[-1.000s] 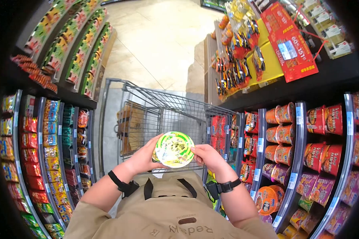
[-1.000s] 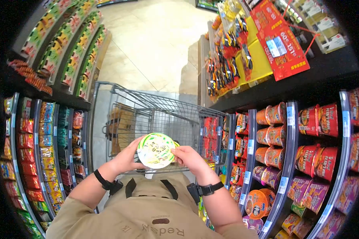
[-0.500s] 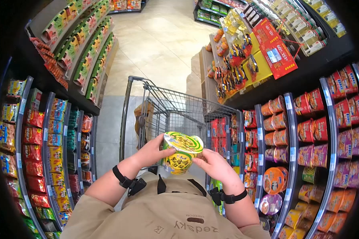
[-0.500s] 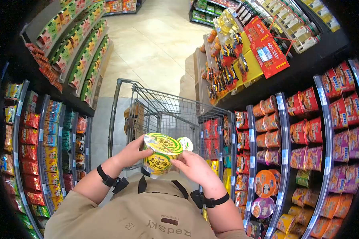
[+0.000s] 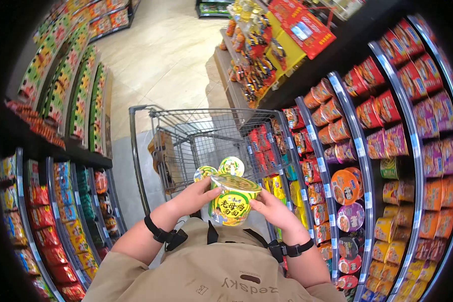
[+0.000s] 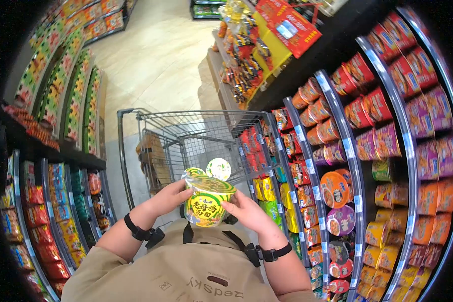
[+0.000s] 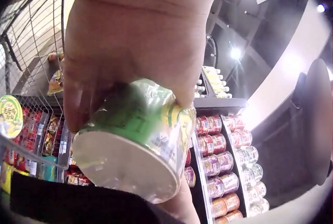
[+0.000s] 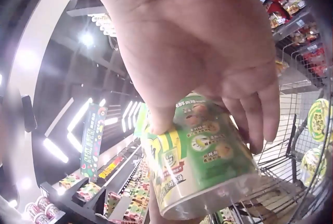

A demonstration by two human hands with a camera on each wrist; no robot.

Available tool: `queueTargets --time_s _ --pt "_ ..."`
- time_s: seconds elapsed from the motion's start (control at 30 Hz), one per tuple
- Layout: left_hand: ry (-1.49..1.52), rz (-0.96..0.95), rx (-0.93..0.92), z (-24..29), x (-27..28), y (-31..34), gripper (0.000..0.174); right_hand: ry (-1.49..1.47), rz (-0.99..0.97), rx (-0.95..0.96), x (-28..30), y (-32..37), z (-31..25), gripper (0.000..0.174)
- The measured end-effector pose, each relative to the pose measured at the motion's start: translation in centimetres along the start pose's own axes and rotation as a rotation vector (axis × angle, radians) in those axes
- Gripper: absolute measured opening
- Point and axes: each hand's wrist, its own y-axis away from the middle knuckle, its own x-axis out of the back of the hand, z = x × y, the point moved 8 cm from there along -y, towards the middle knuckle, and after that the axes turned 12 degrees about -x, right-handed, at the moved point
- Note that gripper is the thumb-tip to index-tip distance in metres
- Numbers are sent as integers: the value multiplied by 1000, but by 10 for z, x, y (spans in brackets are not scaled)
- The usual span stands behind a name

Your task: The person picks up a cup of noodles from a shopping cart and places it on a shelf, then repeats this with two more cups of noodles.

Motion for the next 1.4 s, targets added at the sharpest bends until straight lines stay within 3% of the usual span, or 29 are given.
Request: queueTargets --time_s 0.1,0.17,0.3,0.4,0.47,0.67,0.73,0.8,0.87,0.93,1.03,1.17,1.27,1.33,1.37,1.4 --pt "-16 -147 -103 16 -29 -23 70 -93 39 115 22 20 1 59" --pt "-36 -210 -63 35 -55 -41 72 72 134 10 43 38 9 60" --pt "-195 -259 -25 28 -106 -84 73 -58 268 40 91 74 44 61" --pt "-357 -304 -47 21 -154 -119 72 -203 432 162 133 114 80 47" --pt "-240 -375 -17 29 -196 -137 70 -214 454 63 157 138 114 59" --pt "-182 -572 -180 48 -316 -187 78 -447 558 242 209 232 164 65" --pt "-139 -521 -180 67 -352 -200 71 -520 630 293 222 266 180 69" --pt "-144 -600 -220 69 -390 -212 68 -578 605 471 232 304 174 73" --pt "-158 -624 -367 91 -424 -221 68 -611 633 506 245 334 182 75" --pt "-133 -668 -336 103 -458 -228 64 -601 609 580 255 364 177 77" --pt "-153 -563 -555 126 -485 -245 60 -556 604 647 273 394 176 81" --pt "-80 -465 -541 128 -509 -257 59 -513 557 763 293 417 161 89" --pt "-147 -466 -551 131 -518 -266 68 -492 529 802 310 418 151 97" --pt "-268 -597 -745 150 -530 -264 86 -379 624 787 322 418 146 99" --pt "-316 -625 -724 154 -533 -269 105 -392 615 777 328 415 143 101" --pt "-321 -612 -723 159 -532 -274 105 -389 601 777 333 411 140 101"
